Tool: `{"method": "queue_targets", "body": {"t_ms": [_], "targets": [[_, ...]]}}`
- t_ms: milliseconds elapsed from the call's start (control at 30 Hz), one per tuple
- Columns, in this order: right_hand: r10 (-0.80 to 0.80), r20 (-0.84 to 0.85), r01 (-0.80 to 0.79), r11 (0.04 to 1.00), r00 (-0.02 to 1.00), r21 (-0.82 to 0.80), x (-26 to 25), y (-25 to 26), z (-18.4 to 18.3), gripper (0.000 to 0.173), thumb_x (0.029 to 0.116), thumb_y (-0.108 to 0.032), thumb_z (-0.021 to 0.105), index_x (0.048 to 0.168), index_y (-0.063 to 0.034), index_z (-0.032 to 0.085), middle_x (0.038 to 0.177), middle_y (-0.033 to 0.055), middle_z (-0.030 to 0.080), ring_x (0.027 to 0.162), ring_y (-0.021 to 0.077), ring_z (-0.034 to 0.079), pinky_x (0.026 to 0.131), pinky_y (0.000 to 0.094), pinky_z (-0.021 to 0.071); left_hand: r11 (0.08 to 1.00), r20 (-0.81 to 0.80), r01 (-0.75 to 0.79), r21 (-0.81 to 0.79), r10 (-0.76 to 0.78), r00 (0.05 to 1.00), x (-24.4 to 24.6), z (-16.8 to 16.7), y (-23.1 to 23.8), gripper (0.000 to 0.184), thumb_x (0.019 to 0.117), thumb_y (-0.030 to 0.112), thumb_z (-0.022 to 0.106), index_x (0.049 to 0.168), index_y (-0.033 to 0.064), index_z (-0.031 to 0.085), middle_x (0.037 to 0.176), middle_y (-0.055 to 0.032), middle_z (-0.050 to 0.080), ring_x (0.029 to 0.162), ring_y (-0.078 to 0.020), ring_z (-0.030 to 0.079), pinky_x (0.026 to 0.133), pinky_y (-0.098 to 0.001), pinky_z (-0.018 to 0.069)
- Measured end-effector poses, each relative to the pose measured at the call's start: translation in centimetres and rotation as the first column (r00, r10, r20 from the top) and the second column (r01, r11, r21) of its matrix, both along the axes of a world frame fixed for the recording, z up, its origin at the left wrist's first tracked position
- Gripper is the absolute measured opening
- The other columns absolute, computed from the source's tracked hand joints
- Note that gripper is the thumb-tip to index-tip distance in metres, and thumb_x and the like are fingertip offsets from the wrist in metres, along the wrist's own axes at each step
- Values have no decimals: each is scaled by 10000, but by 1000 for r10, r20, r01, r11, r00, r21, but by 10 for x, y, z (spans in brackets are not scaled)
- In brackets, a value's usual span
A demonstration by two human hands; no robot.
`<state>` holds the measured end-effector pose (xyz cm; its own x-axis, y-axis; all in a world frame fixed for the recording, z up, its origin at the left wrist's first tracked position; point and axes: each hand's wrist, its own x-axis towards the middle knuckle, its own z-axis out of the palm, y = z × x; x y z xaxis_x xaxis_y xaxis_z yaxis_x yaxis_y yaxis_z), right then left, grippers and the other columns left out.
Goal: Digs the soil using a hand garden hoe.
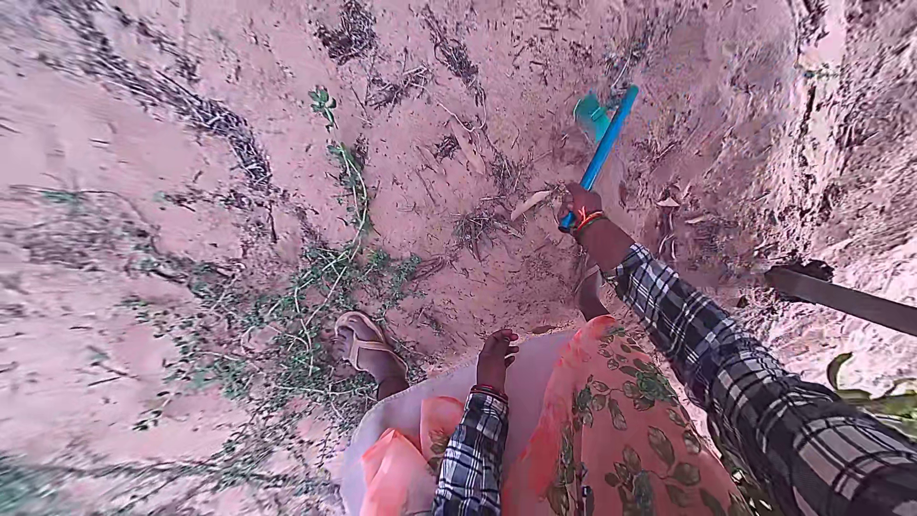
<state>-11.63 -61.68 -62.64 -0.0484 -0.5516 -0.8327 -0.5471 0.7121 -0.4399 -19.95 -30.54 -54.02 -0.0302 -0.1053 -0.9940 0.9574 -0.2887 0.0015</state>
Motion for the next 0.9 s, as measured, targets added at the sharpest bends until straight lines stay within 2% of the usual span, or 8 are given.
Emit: {"method": "queue_targets", "body": {"t_ms": [100, 267, 400, 500, 567, 667, 800, 900], "targets": [[132, -62, -119, 978, 989, 172, -24, 87, 66, 185, 1083, -249, 548, 1110, -83, 472, 614, -43, 383, 414, 56, 379, 401, 210, 402, 999, -6, -45, -23, 45, 999, 7, 3, 1, 260, 1107, 133, 404, 1254, 29, 592, 1069, -68, 682, 851, -128, 644, 736, -280, 516], [198, -63, -164, 921, 978, 354, -46, 127, 116, 201, 1087, -241, 536, 961, -98, 474, 556, -55, 366, 380, 34, 350, 367, 183, 363, 991, 27, -137, -9, 137, 990, 20, 6, 15, 254, 1108, 130, 402, 1257, 33, 583, 1062, -62, 676, 832, -119, 637, 733, -275, 512], [450, -325, -436, 892, 832, 120, -61, 86, 104, 288, 1070, -284, 584, 1205, -44, 500, 656, -15, 417, 455, 77, 416, 443, 233, 425, 978, 1, -208, -2, 208, 978, 23, 11, 19, 245, 1104, 127, 412, 1245, 30, 586, 1066, -64, 671, 827, -116, 630, 725, -269, 506], [563, -541, -637, 768, 624, 64, -81, 37, 73, 455, 1060, -298, 595, 1375, 9, 481, 886, 160, 596, 657, 248, 582, 634, 435, 531, 975, -40, -220, -42, 219, 975, 22, 14, 21, 245, 1105, 138, 427, 1246, 29, 595, 1077, -72, 676, 843, -130, 633, 732, -283, 508], [571, -585, -655, 750, 576, 88, -79, 31, 52, 463, 1042, -262, 598, 1389, 20, 476, 1015, 232, 640, 765, 324, 640, 716, 509, 548, 971, -39, -235, -52, 233, 972, 23, 16, 24, 238, 1104, 137, 428, 1236, 31, 595, 1070, -71, 672, 834, -127, 631, 716, -275, 508], [631, -544, -672, 724, 553, 158, -60, 86, 35, 413, 1033, -253, 583, 1335, 20, 518, 951, 204, 627, 734, 302, 626, 673, 486, 541, 966, -26, -251, -70, 249, 968, 25, 17, 24, 263, 1108, 140, 403, 1261, 27, 586, 1092, -77, 668, 867, -140, 633, 755, -296, 510], [873, -387, -823, 441, 298, 359, -24, 188, 52, 441, 1043, -223, 601, 1385, 33, 493, 1144, 292, 657, 1035, 417, 671, 914, 575, 525, 966, -24, -250, -72, 249, 968, 21, 16, 25, 271, 1107, 138, 397, 1277, 27, 576, 1101, -83, 664, 863, -139, 630, 743, -295, 505], [972, -135, -903, 231, 194, 363, -4, 227, 78, 429, 1043, -258, 624, 1361, 16, 533, 1103, 252, 667, 997, 371, 669, 909, 538, 522, 961, -15, -277, -26, 276, 961, 16, 14, 23, 282, 1107, 140, 401, 1296, 9, 565, 1076, -116, 655, 840, -147, 634, 732, -303, 515]]}}
